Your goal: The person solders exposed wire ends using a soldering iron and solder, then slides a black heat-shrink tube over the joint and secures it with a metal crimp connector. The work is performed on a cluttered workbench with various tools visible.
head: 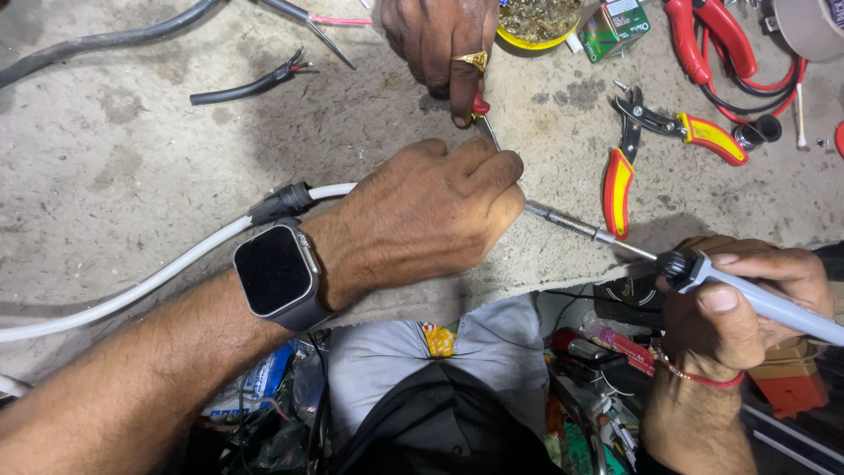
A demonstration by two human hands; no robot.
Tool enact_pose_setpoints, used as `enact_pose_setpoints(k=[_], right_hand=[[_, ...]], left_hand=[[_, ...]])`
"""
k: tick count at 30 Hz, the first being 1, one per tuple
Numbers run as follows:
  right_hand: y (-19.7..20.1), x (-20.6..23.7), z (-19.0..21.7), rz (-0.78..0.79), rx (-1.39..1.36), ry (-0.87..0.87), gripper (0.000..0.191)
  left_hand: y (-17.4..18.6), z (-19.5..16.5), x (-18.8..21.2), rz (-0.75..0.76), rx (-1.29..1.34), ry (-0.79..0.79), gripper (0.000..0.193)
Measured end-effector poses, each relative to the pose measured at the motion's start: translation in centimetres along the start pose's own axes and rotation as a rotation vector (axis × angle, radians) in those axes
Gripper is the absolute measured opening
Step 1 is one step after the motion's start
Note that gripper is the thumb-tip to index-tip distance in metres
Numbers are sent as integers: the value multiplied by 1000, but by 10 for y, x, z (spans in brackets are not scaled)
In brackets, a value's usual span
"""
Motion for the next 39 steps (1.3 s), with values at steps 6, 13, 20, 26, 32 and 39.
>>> enact_pose_setpoints(k=[6, 13, 20, 26, 32, 39], right_hand=[[-5, -14, 6, 96, 43, -108, 30], [-7, -2, 1, -8, 46, 33, 27], [6, 5, -3, 5, 82, 60, 26], [11, -3, 2, 181, 177, -6, 22], [17, -11, 14, 351, 309, 12, 22], [11, -19, 21, 457, 461, 38, 28]], left_hand=[[-4, 1, -3, 54, 10, -9, 13], [-2, 3, -2, 54, 52, -1, 10], [-4, 5, 0, 57, 82, 6, 8], [-4, 6, 1, 42, 111, -5, 9], [-3, 6, 2, 25, 121, 0, 10], [-4, 6, 2, 32, 121, 9, 9]])
Point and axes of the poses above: each hand's wrist, its own x-axis away from the middle knuckle, its own y-axis out of the back of the hand, z = x × y, the point moved 5 cm from there along -x, towards the middle knuckle, and after that the axes turned 5 degrees about y, right-handed, at the moved point
